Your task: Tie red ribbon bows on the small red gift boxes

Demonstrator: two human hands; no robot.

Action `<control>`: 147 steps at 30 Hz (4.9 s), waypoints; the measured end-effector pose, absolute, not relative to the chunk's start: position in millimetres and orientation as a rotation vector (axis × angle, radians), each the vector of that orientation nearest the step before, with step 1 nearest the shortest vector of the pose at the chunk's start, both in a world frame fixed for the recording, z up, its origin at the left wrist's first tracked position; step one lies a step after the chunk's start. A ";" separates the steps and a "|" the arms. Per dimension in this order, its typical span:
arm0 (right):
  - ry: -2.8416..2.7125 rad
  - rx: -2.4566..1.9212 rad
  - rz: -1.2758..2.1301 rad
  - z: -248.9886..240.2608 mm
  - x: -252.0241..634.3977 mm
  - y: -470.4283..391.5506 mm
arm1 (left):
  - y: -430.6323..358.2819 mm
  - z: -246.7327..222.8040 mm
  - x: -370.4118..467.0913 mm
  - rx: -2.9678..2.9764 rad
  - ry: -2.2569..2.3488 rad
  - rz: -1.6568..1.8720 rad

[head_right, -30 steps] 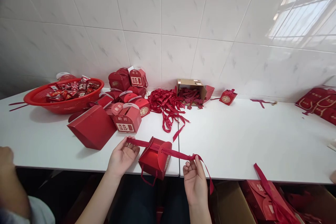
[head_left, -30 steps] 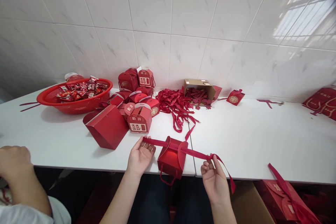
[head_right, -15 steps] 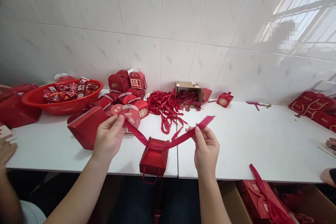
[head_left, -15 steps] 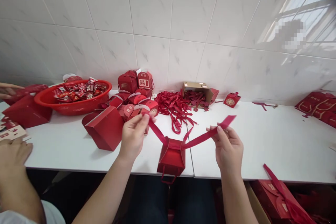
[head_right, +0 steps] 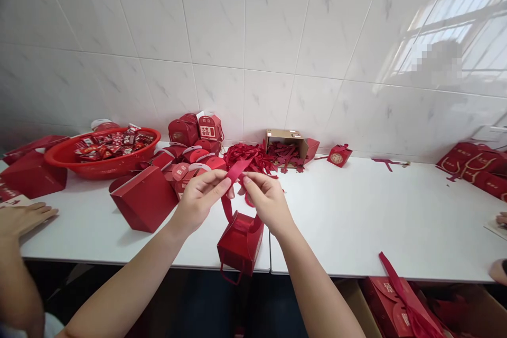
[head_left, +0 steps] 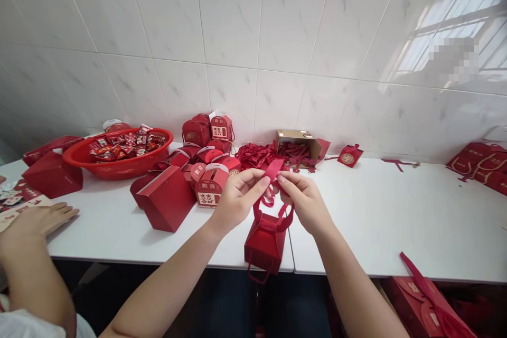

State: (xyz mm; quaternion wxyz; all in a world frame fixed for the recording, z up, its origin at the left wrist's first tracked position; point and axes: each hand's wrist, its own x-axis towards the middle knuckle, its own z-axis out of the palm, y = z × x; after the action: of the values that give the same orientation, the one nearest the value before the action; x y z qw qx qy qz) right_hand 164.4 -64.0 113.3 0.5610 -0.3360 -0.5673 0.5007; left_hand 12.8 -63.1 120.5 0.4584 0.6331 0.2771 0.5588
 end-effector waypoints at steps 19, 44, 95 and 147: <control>-2.191 -0.476 0.061 107.7 198.2 -60.3 | -44.2 106.7 -11.3 1.161 0.538 0.769; -1.283 -1.567 0.376 -48.4 278.2 -123.8 | -101.6 -32.1 -87.0 1.760 1.795 1.172; -1.590 -1.257 1.081 22.8 181.6 -96.8 | -82.9 10.6 -2.3 2.565 1.056 0.664; -2.091 -1.291 0.166 16.1 207.9 -94.1 | -51.6 21.4 -16.4 2.609 1.027 0.650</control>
State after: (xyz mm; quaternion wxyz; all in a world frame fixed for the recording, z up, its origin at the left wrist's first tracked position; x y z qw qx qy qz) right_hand 207.9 -94.1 16.1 0.3327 -0.4942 -0.8006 0.0637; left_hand -16.4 -51.6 21.4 0.1311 0.8986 0.3538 0.2239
